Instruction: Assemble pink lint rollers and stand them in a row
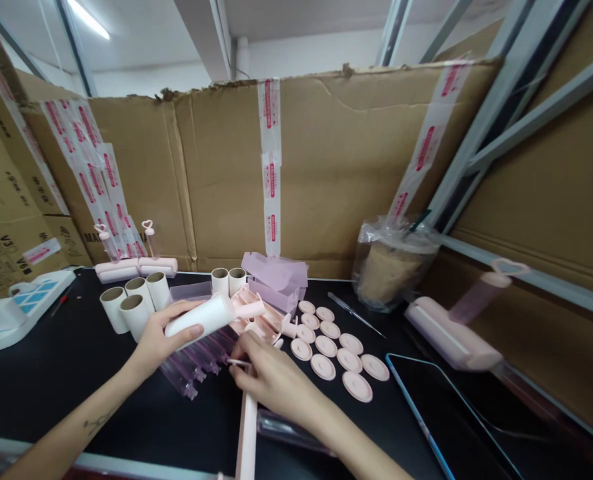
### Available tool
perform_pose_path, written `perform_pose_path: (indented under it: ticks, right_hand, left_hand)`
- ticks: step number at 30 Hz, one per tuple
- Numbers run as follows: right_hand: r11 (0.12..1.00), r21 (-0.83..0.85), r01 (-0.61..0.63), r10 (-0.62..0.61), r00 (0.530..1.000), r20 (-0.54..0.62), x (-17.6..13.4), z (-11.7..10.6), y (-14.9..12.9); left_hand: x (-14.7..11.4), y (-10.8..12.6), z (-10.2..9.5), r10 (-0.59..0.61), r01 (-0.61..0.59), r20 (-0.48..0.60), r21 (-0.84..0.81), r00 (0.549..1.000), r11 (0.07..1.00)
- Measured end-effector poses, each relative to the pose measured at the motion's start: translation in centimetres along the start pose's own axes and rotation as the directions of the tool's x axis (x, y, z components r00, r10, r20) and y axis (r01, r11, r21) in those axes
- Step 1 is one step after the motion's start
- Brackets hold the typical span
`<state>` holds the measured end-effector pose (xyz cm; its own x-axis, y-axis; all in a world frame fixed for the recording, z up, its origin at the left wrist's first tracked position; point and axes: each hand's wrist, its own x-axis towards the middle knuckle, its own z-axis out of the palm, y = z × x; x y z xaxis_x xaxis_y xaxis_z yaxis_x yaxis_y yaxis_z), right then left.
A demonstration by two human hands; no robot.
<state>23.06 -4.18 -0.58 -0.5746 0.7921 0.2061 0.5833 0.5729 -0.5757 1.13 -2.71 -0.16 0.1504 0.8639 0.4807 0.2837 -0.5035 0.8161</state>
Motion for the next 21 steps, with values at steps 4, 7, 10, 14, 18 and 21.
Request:
perform_pose_path:
  ticks: [4,7,10,14,18,21]
  right_hand:
    - [0.959,-0.272,0.086,-0.105,0.993,-0.054,0.1,1.0,0.1]
    - [0.927,-0.369,0.065,-0.088,0.995,-0.047,0.5,1.7,0.4]
    - [0.937,-0.346,0.036,-0.071,0.994,-0.088,0.7,1.5,0.6]
    - [0.988,-0.157,-0.001,-0.036,0.972,-0.234,0.1,-0.2,0.6]
    - [0.989,0.148,-0.018,0.070,0.933,-0.353,-0.3,-1.3,1.0]
    - [0.940,0.341,0.009,0.097,0.951,-0.293,-0.2,-1.0,1.5]
  left_hand:
    - [-0.1,-0.1,0.3,-0.007,0.007,0.015,0.016,1.000,1.000]
    - [-0.1,-0.5,0.5,-0.023,0.022,0.032,0.040,0.999,0.999]
    - [-0.2,-1.1,0.7,-0.010,0.007,0.049,0.076,0.999,0.997]
    - [-0.5,-1.7,1.0,0.068,-0.082,0.081,0.183,0.994,0.980]
    - [-0.8,-1.8,1.3,0.213,-0.260,0.173,0.330,0.962,0.907]
    - [-0.9,-1.8,1.5,0.275,-0.347,0.241,0.347,0.931,0.871]
